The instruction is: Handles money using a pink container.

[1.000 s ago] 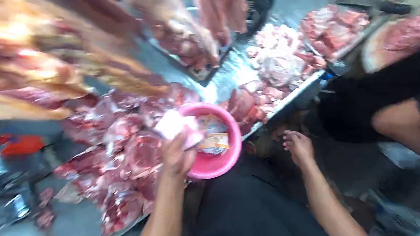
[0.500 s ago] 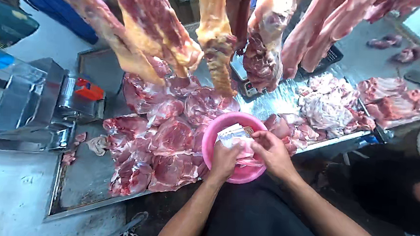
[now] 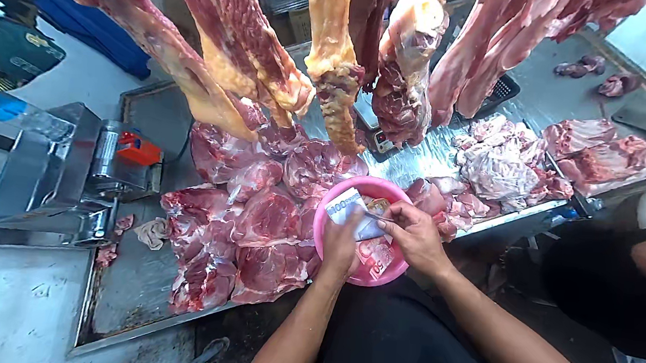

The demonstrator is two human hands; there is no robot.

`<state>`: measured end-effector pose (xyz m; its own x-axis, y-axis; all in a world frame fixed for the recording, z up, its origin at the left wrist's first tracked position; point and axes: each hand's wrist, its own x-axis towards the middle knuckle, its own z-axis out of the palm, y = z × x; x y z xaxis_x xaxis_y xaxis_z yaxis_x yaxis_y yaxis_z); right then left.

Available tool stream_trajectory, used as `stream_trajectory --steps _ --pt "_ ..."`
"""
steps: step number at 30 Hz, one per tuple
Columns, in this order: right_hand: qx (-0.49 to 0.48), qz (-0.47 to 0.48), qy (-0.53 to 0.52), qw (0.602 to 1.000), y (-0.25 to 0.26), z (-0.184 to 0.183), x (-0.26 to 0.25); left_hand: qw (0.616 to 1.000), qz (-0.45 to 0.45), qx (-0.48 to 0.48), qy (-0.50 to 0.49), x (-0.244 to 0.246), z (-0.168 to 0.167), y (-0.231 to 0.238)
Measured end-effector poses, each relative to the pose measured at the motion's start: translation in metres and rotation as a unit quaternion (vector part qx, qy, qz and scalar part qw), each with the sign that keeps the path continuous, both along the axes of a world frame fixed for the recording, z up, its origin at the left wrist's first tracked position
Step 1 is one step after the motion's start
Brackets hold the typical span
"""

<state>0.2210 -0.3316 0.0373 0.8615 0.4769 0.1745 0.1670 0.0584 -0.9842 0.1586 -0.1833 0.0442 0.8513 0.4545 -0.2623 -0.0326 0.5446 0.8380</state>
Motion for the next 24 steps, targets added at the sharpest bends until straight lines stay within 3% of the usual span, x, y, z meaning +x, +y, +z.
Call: stream_trajectory --steps 3,6,8,12,16,21,24 --pt "0.049 0.157 -0.024 0.986 -0.029 -0.013 -0.006 0.995 0.019 -0.091 0.028 0.004 0.004 0.016" --pt "0.046 0.274 -0.017 0.961 -0.049 0.002 -0.014 0.996 0.030 -0.083 0.033 0.002 0.002 0.023" --pt "0.054 0.231 0.008 0.971 -0.044 0.018 -0.013 0.999 0.017 -0.040 -0.001 -0.001 -0.001 0.025" --pt "-0.002 0.027 0.059 0.998 -0.009 0.041 -0.006 0.996 -0.014 0.081 -0.037 -0.012 0.010 0.010" --pt "0.004 0.021 0.094 0.995 0.004 0.024 -0.007 0.988 -0.047 0.144 -0.037 -0.020 0.012 0.006" --pt "0.133 0.040 0.075 0.987 0.002 -0.003 -0.013 0.999 -0.029 -0.005 -0.021 -0.022 -0.002 0.015" --pt "0.135 0.088 0.025 0.987 -0.010 -0.008 -0.025 0.991 0.034 -0.125 0.007 -0.013 -0.002 0.022"
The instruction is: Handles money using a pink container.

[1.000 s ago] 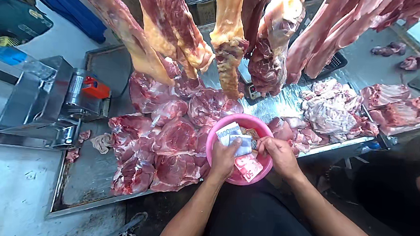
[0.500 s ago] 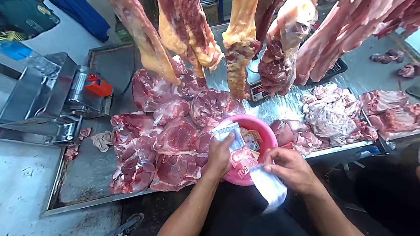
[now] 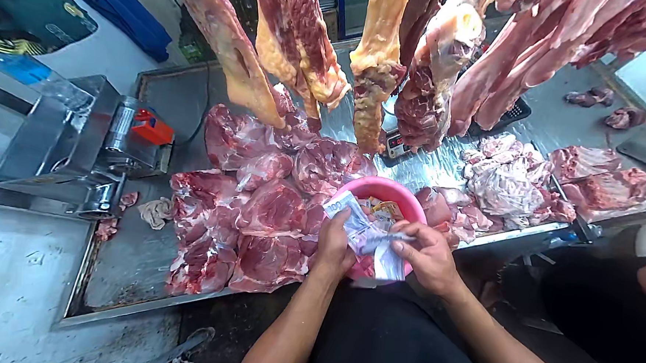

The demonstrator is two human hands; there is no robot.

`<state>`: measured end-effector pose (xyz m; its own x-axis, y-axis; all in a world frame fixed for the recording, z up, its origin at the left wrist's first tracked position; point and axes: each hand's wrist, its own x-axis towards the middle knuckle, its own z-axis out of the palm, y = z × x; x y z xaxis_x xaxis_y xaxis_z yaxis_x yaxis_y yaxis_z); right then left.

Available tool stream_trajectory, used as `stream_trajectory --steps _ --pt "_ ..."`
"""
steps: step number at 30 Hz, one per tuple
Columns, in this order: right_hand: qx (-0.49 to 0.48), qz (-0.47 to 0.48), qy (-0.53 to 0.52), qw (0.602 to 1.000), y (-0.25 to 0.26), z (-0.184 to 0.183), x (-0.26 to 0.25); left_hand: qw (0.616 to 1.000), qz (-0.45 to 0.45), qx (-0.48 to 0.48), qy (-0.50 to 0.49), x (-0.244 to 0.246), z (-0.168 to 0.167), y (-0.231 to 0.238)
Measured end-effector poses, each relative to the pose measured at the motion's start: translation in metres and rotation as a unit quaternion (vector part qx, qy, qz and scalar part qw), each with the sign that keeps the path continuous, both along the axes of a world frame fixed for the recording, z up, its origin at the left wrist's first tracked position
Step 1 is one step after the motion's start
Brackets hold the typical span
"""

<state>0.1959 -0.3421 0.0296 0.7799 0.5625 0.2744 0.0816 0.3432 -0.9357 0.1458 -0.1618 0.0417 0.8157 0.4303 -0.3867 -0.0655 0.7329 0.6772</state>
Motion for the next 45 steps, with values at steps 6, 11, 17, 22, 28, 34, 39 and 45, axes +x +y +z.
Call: stream_trajectory --steps 6,11,17,22,28,34,39,45 --pt "0.021 0.019 0.028 0.999 -0.003 0.026 0.005 0.993 0.001 0.120 -0.011 -0.002 -0.003 0.008" --pt "-0.118 -0.002 0.069 0.991 0.013 0.039 0.012 0.941 -0.037 0.337 -0.011 -0.014 0.018 -0.022" --pt "-0.090 -0.090 0.014 0.992 0.005 0.015 0.014 0.980 -0.046 0.189 -0.046 -0.012 0.001 -0.021" --pt "0.005 -0.106 -0.034 0.994 -0.014 0.006 0.010 0.999 0.008 0.033 -0.002 -0.002 -0.004 -0.004" --pt "0.020 -0.101 -0.104 0.989 -0.037 0.040 0.005 0.997 0.040 0.044 0.043 0.004 -0.018 0.011" --pt "-0.029 0.016 -0.018 0.999 -0.032 0.048 0.006 0.975 0.009 0.222 -0.033 0.006 -0.010 0.007" --pt "-0.080 -0.005 -0.005 0.997 -0.019 0.045 0.009 0.921 -0.099 0.374 -0.043 0.003 0.025 0.006" --pt "-0.055 -0.118 0.025 0.991 -0.005 0.034 0.016 0.905 -0.176 0.387 -0.029 -0.007 0.024 -0.014"
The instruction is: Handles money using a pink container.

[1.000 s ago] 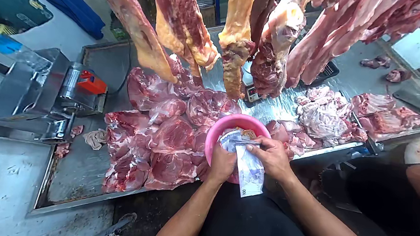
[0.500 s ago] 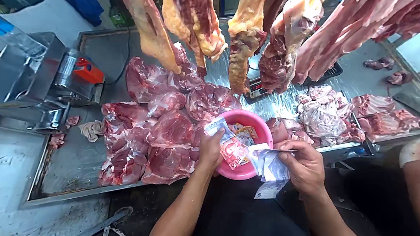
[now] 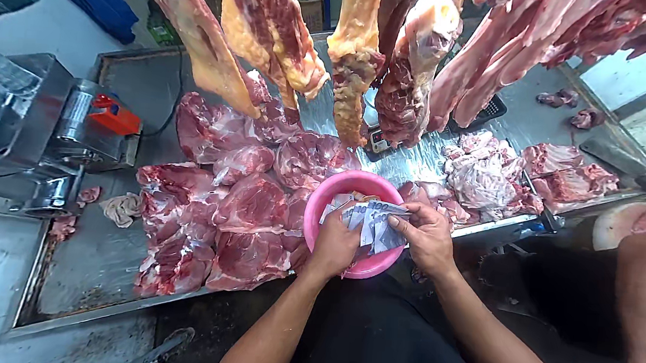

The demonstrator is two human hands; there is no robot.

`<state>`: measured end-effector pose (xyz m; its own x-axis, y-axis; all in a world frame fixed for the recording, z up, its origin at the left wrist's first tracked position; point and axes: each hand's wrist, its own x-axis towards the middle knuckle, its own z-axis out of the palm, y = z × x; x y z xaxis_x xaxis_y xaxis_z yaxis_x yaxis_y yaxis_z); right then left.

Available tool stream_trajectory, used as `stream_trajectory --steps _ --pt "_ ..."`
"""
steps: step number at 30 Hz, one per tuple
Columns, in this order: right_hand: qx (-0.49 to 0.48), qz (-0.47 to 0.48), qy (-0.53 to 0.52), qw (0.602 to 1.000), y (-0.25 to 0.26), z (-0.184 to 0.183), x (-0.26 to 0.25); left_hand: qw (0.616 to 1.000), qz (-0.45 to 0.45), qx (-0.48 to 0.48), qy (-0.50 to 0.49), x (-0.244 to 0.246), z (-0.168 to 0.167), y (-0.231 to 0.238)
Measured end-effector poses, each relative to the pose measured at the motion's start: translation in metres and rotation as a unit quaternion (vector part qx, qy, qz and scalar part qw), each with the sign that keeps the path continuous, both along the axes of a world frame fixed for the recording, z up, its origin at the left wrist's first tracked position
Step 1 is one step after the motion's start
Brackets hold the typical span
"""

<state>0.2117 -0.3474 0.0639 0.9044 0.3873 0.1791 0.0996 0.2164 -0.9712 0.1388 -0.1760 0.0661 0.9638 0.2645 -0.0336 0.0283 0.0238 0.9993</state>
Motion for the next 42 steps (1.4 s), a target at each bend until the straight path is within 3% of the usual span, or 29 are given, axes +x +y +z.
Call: stream_trajectory --steps 9,16,18,20,22,25,28,30,32,34,39,40,42 --pt "0.033 0.034 0.060 0.997 0.007 -0.015 0.006 0.996 0.078 0.029 0.026 0.005 -0.008 0.018" --pt "0.025 0.039 0.082 0.996 0.013 -0.016 0.004 0.999 0.041 0.030 -0.016 0.010 -0.005 0.006" --pt "0.039 0.012 0.070 0.997 0.014 -0.015 0.005 0.998 0.038 -0.025 -0.037 0.013 -0.011 0.002" --pt "0.061 -0.008 0.072 0.995 0.013 -0.015 0.006 0.981 0.061 -0.178 -0.038 0.012 -0.018 -0.002" --pt "0.076 -0.010 0.069 0.995 0.009 -0.012 0.007 0.935 0.106 -0.338 0.009 0.014 -0.021 -0.002" --pt "0.085 0.006 0.025 0.996 -0.002 -0.007 -0.002 0.897 0.183 -0.395 0.083 0.020 -0.040 0.004" --pt "0.115 -0.007 0.003 0.993 -0.009 0.005 -0.007 0.925 0.253 -0.256 0.123 0.028 -0.071 0.013" --pt "0.126 -0.038 0.019 0.991 -0.020 0.011 -0.001 0.958 0.252 -0.037 0.129 0.031 -0.087 0.020" --pt "0.135 -0.062 0.048 0.988 -0.033 0.011 0.010 0.966 0.176 0.160 0.099 0.037 -0.089 0.023" --pt "0.138 -0.074 0.075 0.985 -0.045 0.003 0.018 0.958 0.055 0.274 0.070 0.048 -0.094 0.028" --pt "0.096 -0.113 0.113 0.982 -0.058 -0.011 0.020 0.913 -0.139 0.353 0.152 0.069 -0.126 0.054" --pt "0.065 -0.117 0.108 0.985 -0.059 -0.013 0.019 0.905 -0.144 0.373 0.147 0.068 -0.123 0.058" --pt "0.009 -0.113 0.089 0.990 -0.062 -0.016 0.024 0.920 -0.141 0.357 0.082 0.067 -0.083 0.050"
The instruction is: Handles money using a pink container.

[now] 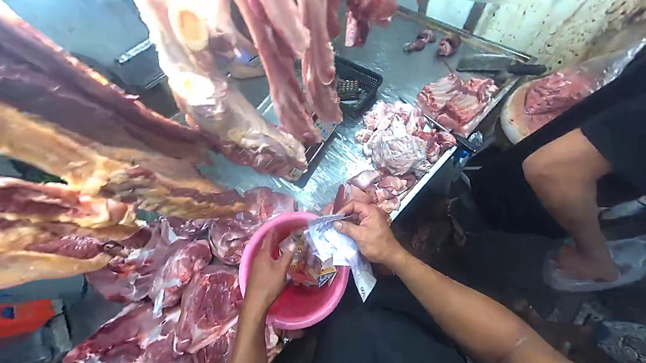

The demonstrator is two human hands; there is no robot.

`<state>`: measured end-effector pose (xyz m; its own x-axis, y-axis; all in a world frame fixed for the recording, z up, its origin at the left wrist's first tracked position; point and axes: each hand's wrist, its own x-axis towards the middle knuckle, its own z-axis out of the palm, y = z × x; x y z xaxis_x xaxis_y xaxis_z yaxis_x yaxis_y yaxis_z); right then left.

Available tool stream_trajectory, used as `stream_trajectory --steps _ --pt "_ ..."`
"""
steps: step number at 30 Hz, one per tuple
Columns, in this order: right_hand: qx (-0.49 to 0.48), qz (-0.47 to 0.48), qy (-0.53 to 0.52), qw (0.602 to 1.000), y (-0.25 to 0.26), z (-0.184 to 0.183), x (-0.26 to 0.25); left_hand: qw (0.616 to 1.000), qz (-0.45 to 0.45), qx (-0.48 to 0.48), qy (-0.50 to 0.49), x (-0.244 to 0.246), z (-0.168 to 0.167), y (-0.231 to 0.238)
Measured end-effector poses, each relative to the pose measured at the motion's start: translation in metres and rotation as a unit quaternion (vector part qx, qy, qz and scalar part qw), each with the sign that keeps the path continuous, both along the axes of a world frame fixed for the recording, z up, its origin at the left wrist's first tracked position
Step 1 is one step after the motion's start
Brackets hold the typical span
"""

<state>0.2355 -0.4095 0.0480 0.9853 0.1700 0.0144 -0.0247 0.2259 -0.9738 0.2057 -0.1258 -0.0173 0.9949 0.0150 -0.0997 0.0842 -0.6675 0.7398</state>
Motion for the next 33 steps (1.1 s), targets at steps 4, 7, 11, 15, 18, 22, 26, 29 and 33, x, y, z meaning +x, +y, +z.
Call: stream_trajectory --steps 4,7,11,15,18,22,26,29,33 --pt "-0.052 0.059 -0.019 0.997 0.008 -0.010 0.004 0.976 -0.113 -0.180 -0.040 -0.010 0.088 -0.050" --pt "-0.050 0.045 -0.041 0.997 0.027 -0.016 0.010 0.965 -0.022 -0.261 -0.017 -0.010 0.085 -0.070" --pt "-0.006 0.028 0.002 1.000 0.050 -0.029 0.013 0.956 0.137 -0.254 -0.060 -0.019 0.071 -0.057" --pt "0.014 0.044 0.041 0.998 0.069 -0.040 0.009 0.962 0.180 -0.193 -0.069 -0.034 0.068 -0.048" --pt "0.013 0.056 0.044 0.997 0.076 -0.040 0.012 0.951 0.185 -0.236 -0.073 -0.042 0.066 -0.046" --pt "0.016 0.038 0.047 0.998 0.079 -0.038 0.020 0.950 0.207 -0.211 -0.099 -0.047 0.058 -0.032" --pt "-0.010 -0.024 0.040 0.999 0.083 -0.044 0.034 0.960 0.226 -0.144 -0.078 -0.043 0.047 -0.021" --pt "0.060 -0.022 0.040 0.997 0.059 -0.038 0.051 0.968 0.224 -0.077 -0.076 -0.048 0.039 -0.008" --pt "0.107 0.163 0.018 0.981 0.019 -0.014 0.046 0.969 0.226 -0.052 -0.089 -0.052 0.041 0.008"
